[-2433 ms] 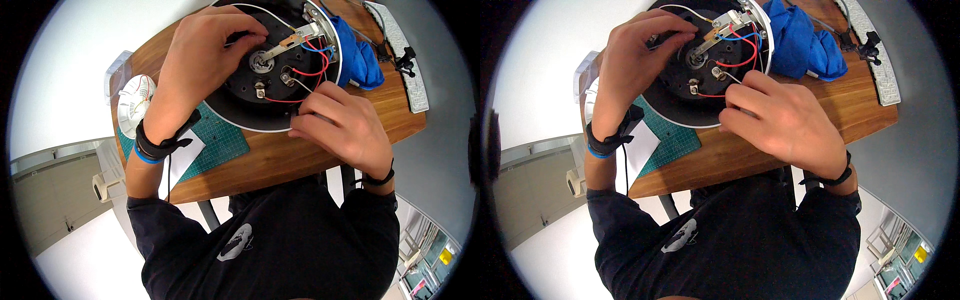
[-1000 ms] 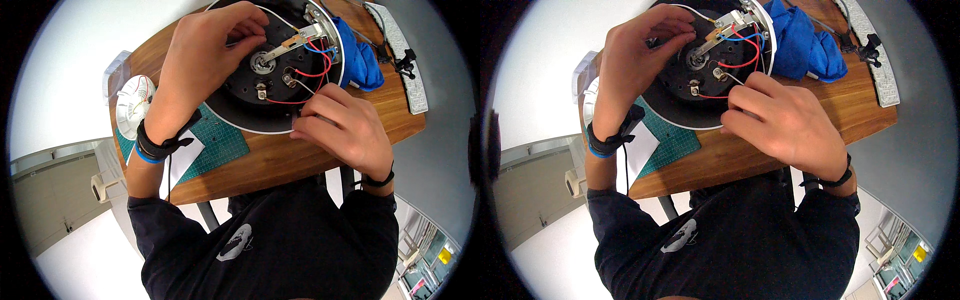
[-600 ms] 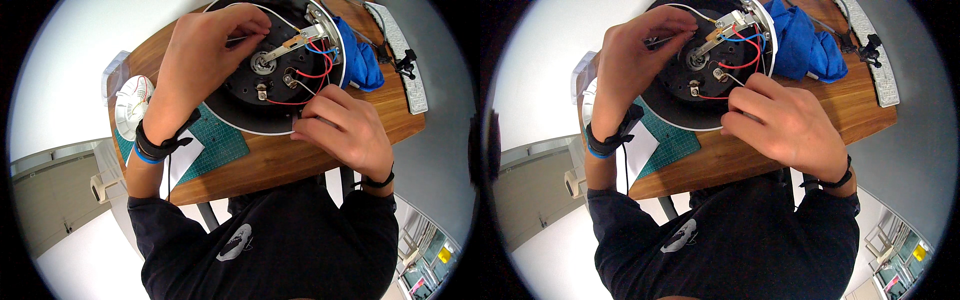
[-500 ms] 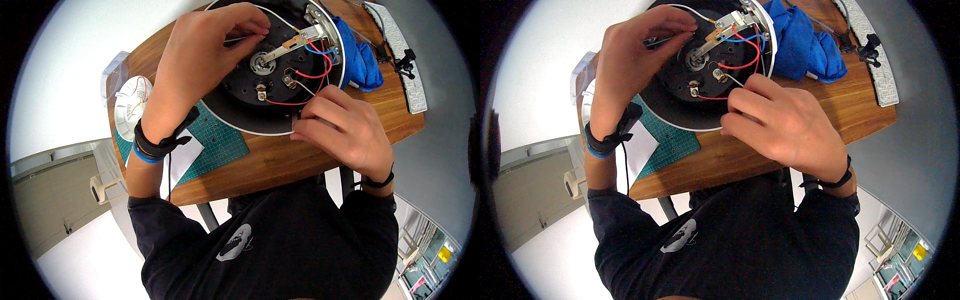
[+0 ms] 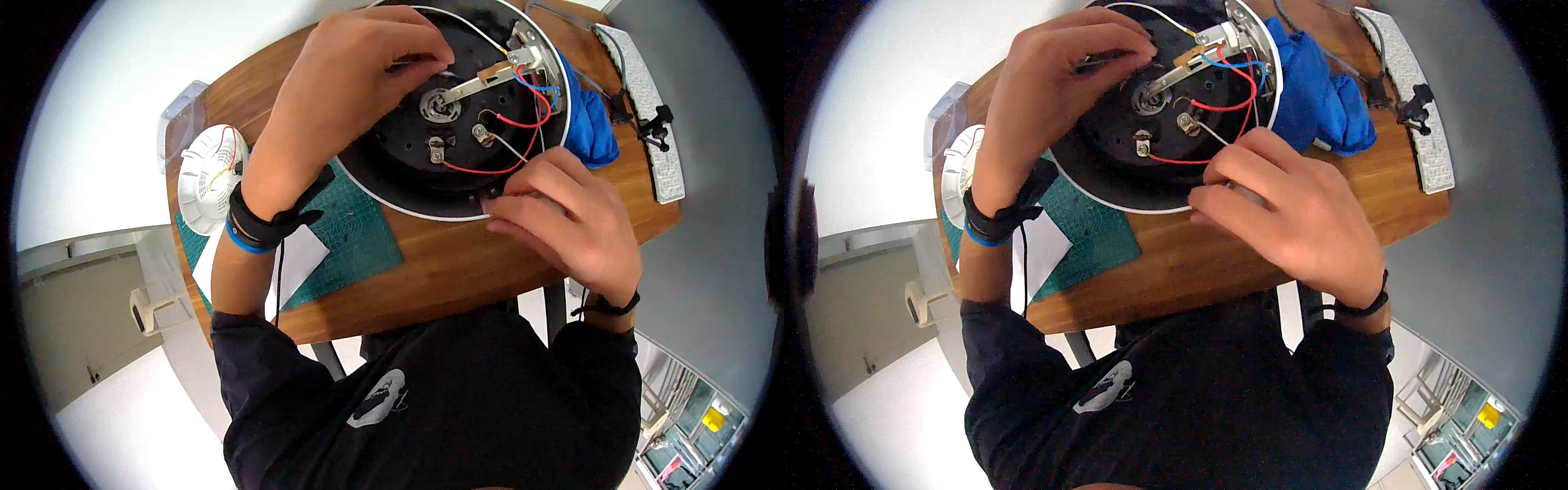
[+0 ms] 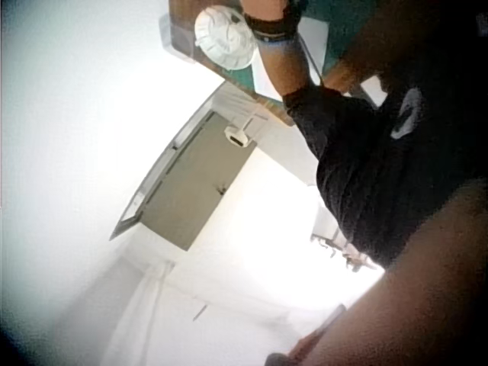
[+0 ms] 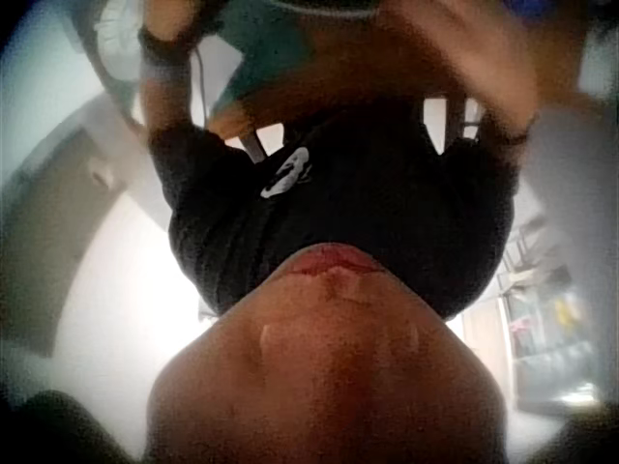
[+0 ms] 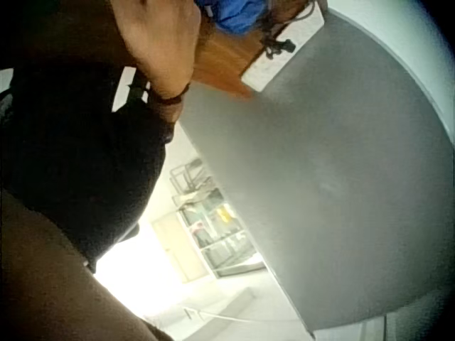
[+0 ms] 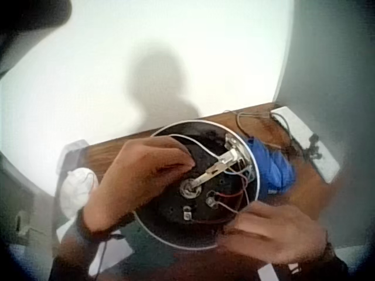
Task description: The person works on the internal wiring of a ceiling fan motor, connecting wires to terminals and using a screwdriver to tighten connections. The person also wipes a wire with a blue cloth during the process.
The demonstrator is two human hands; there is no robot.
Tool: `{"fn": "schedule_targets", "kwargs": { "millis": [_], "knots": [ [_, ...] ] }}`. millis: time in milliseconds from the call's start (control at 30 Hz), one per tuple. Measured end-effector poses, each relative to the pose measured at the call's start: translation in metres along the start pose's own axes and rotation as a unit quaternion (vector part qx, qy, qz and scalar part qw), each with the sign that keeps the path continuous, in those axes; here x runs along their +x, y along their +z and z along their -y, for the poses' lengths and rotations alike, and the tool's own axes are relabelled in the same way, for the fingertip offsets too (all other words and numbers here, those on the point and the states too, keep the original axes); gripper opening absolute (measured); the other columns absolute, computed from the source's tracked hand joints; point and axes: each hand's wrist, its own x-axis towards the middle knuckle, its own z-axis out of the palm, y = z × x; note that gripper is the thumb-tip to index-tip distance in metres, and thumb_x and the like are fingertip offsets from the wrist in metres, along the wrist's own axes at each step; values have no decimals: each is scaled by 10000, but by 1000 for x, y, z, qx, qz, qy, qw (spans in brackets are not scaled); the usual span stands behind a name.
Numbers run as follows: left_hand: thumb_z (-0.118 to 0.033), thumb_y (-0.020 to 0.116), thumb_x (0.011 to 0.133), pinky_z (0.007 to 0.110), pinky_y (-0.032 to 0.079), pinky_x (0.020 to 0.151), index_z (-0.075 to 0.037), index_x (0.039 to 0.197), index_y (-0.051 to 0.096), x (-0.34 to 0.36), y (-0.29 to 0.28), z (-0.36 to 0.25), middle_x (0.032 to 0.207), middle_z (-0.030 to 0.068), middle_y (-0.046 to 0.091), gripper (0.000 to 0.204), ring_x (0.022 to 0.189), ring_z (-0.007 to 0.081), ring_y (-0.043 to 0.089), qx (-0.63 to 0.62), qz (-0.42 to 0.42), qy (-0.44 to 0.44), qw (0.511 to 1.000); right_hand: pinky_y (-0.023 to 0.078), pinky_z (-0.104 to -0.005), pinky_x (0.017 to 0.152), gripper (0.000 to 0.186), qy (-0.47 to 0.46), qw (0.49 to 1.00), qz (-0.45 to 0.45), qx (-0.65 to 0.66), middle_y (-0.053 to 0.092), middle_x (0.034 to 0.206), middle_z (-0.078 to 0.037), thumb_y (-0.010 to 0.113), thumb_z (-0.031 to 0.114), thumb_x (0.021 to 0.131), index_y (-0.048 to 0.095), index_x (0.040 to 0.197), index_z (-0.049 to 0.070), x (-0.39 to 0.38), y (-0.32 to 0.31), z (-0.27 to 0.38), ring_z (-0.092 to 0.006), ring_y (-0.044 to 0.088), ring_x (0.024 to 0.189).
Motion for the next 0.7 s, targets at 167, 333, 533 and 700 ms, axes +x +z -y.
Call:
{"fn": "schedule_targets", "kwargs": {
  "millis": [167,333,533,700],
  "knots": [
    [-34,866,918,344,682,849,-15,1077,845,-5,5,14,1115,79,829,161,990,257,818,40,-36,33,998,540,-375,634,335,2,999,22,32,673,952,-61,939,71,725,780,1019,65,7,-2,-5,-276,683,848],
    [-65,867,915,365,654,840,-27,1052,848,-1,8,27,1087,80,824,144,959,290,806,27,-48,55,997,514,-377,637,353,0,997,30,69,683,903,-63,972,60,695,794,999,59,15,-2,-13,-275,672,791],
    [-91,862,911,399,630,823,-42,1004,849,-1,14,36,1043,80,817,106,934,313,791,-8,-65,22,998,519,-353,631,345,-11,995,14,98,712,873,-36,961,110,636,827,950,66,22,2,-25,-235,686,769],
    [-79,874,907,375,641,818,-45,1034,856,0,12,45,1052,92,821,133,945,298,807,-27,-56,22,998,521,-339,606,343,-26,992,12,123,735,856,-35,927,171,611,852,930,71,26,4,-37,-219,698,729]
  ]
}}
